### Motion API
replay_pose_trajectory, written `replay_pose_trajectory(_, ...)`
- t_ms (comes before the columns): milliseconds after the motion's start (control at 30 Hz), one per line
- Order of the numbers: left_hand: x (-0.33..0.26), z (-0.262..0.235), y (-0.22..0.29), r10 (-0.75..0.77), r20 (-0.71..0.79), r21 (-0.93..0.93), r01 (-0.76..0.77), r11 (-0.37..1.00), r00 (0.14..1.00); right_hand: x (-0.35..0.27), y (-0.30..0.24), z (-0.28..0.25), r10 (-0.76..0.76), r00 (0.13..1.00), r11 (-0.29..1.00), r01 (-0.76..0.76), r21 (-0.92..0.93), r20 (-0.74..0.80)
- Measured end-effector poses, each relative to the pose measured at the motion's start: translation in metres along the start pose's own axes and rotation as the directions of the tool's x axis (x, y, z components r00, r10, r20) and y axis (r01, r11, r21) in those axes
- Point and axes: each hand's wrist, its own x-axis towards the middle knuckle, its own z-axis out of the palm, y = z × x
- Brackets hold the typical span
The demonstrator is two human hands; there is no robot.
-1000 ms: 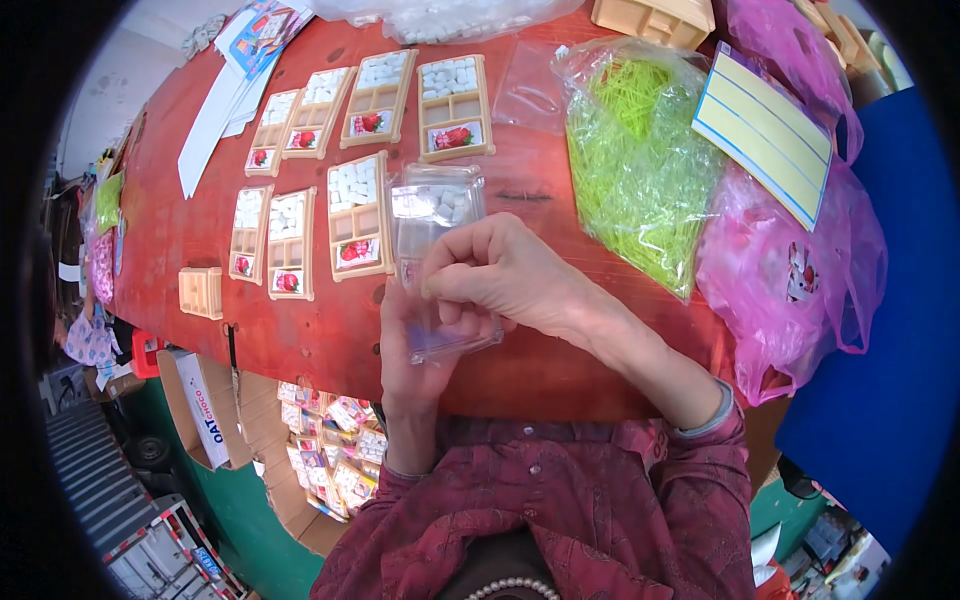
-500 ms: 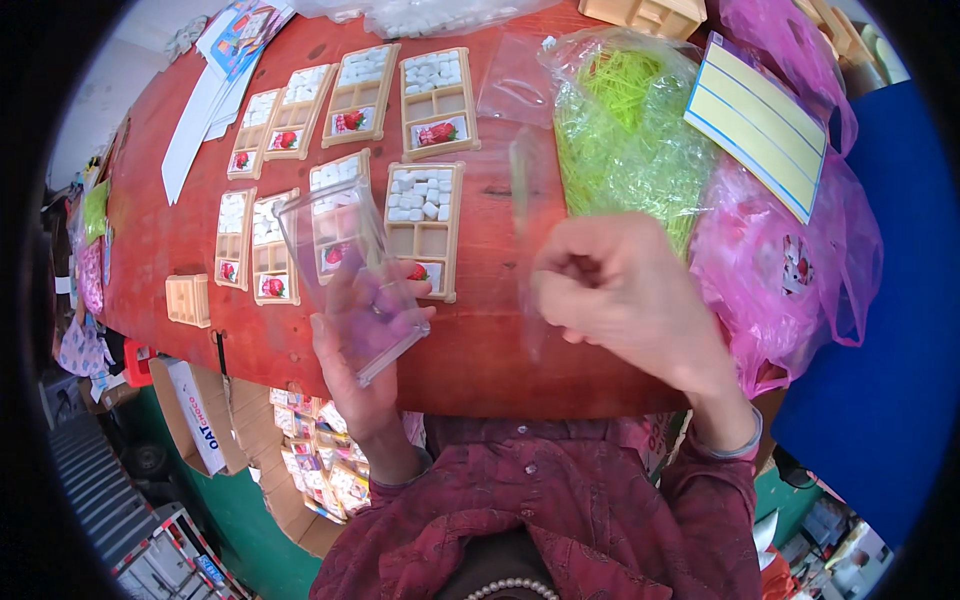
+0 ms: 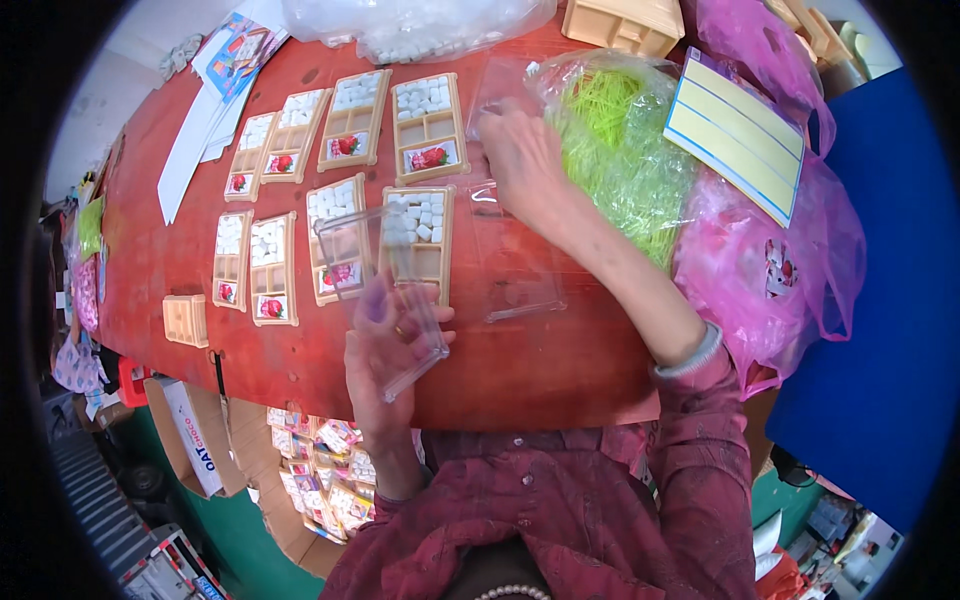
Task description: Organizing and packaging small items into partitioned wooden trays and plastic bags.
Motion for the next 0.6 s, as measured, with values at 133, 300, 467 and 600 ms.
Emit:
replay_pose_trajectory(133, 0.000, -0.001, -0.001, 0.002, -0.015, 0.084, 0.000, 0.996, 1.000, 0.010, 0.011, 0.003, -0.121, 0.993, 0.992, 0.120, -0.036, -0.013)
replay_pose_trajectory(300, 0.003, 0.002, 0.011, -0.015, 0.048, -0.114, 0.021, 0.993, 0.999, 0.005, -0.002, -0.028, -0.050, 0.955, 0.991, 0.084, 0.106, -0.293)
replay_pose_trajectory(467, 0.016, 0.007, 0.014, 0.044, 0.143, -0.244, -0.008, 0.970, 0.989, -0.043, -0.040, -0.076, -0.143, 0.964, 0.920, 0.213, 0.329, -0.223)
replay_pose_trajectory(600, 0.026, 0.014, 0.011, 0.032, 0.173, -0.378, 0.036, 0.925, 0.984, -0.078, -0.067, -0.090, -0.259, 0.963, 0.775, 0.257, 0.577, -0.080)
